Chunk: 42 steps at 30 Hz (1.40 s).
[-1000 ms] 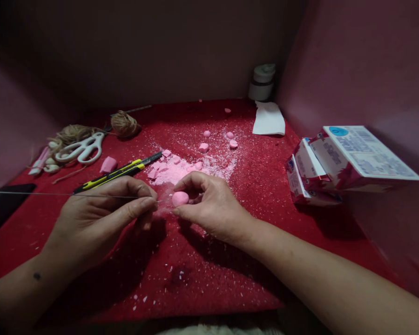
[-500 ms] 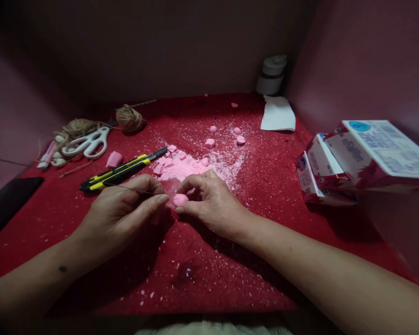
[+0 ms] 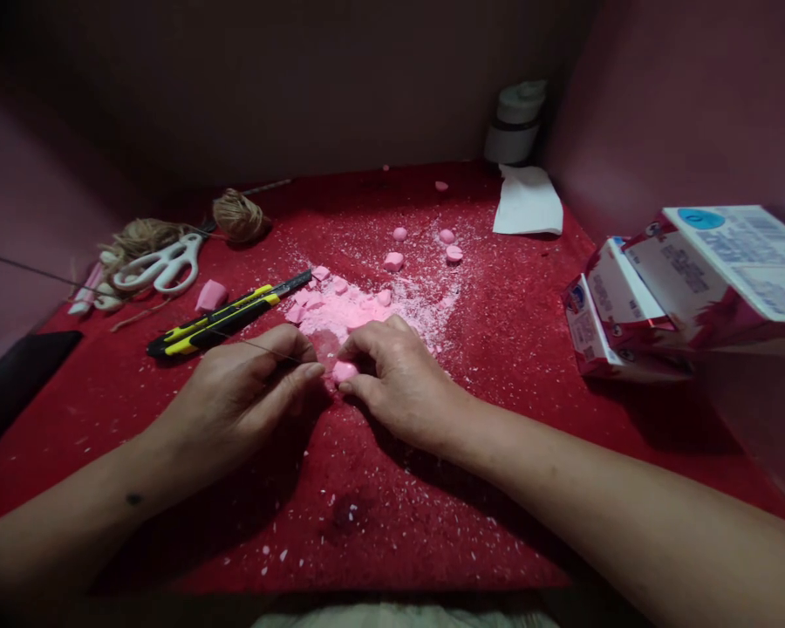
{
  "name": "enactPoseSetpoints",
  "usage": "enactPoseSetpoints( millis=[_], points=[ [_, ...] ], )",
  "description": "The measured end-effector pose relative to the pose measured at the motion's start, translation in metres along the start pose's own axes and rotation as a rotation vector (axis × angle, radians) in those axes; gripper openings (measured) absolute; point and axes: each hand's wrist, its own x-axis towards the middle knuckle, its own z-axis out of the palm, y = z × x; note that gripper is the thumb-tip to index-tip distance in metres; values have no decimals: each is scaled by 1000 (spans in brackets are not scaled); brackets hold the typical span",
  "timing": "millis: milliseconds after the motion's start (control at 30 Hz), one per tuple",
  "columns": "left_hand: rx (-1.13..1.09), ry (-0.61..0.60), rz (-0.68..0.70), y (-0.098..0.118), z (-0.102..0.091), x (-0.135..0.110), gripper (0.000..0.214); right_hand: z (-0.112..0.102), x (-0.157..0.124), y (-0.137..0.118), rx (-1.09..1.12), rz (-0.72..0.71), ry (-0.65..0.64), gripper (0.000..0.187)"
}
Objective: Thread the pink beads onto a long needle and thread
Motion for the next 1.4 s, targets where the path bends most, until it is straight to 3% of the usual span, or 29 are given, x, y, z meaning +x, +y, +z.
enactPoseSetpoints(
  millis=[433, 767, 1400],
  points=[
    [181, -47, 56, 2, 4, 6, 16, -3, 1, 1, -6, -9, -37, 3],
    [356, -197, 24, 10, -3, 18, 14, -2, 4, 5, 15, 0, -21, 5],
    [223, -172, 59, 7, -6, 20, 15, -3, 4, 3, 15, 1, -25, 5]
  ],
)
